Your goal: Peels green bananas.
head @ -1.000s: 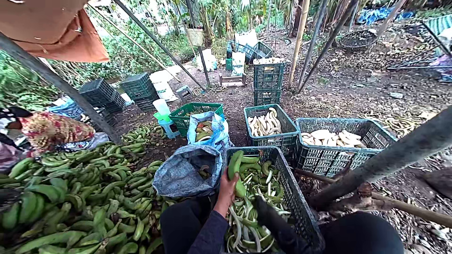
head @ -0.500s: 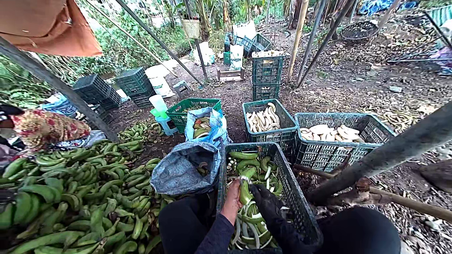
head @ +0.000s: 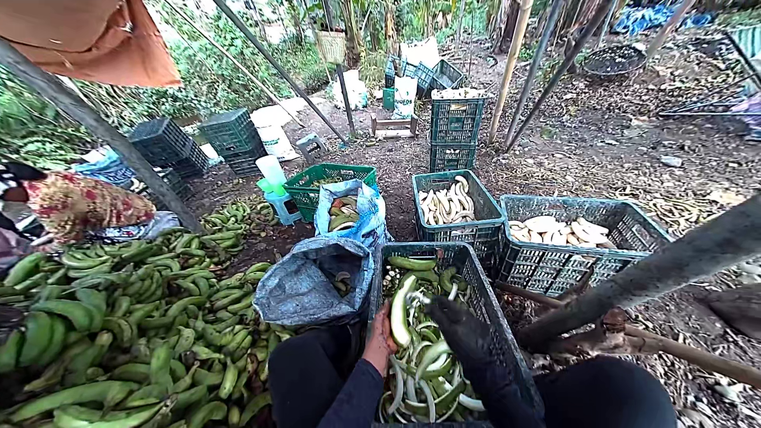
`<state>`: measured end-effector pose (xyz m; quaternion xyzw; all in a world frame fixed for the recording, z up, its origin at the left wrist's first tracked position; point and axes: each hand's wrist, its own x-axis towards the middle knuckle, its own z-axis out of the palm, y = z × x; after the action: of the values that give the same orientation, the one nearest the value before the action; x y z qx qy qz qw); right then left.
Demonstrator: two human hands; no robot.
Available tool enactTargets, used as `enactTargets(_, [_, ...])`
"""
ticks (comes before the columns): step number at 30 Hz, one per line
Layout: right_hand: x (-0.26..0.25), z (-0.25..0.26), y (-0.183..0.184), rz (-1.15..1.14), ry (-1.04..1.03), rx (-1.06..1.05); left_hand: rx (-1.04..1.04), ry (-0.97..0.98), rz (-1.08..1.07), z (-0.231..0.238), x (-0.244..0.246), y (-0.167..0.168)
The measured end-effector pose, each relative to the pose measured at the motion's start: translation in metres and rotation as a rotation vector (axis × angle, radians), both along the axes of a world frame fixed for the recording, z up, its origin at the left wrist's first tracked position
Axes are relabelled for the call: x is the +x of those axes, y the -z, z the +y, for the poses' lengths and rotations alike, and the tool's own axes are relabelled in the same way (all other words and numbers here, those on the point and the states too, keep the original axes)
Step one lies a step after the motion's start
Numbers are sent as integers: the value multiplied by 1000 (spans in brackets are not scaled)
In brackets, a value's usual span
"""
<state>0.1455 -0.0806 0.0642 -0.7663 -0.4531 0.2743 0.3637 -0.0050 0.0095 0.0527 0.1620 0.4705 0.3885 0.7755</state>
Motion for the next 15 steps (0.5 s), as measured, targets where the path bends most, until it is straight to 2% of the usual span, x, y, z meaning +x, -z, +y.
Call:
enactTargets(2, [-19,-20,-3,-60,-94,-103,39,74,-24,6,4,-1])
enactTargets(4, [-30,-32,4,-55,-105,-132,55,81,32,5,8,-7])
enactTargets(7, [-33,-23,25,-12,-8,-25,98,146,99,-8,12,-14])
enactTargets(9, [-22,-1,30,-67,92,28,97,174,153,-20,17,-17])
enactTargets(13, [19,39,11,-101,238,-67,140,162,272,-33,9,-13])
enactTargets(15, [23,37,-7,-73,202,-73,126,120,232,-29,2,-9])
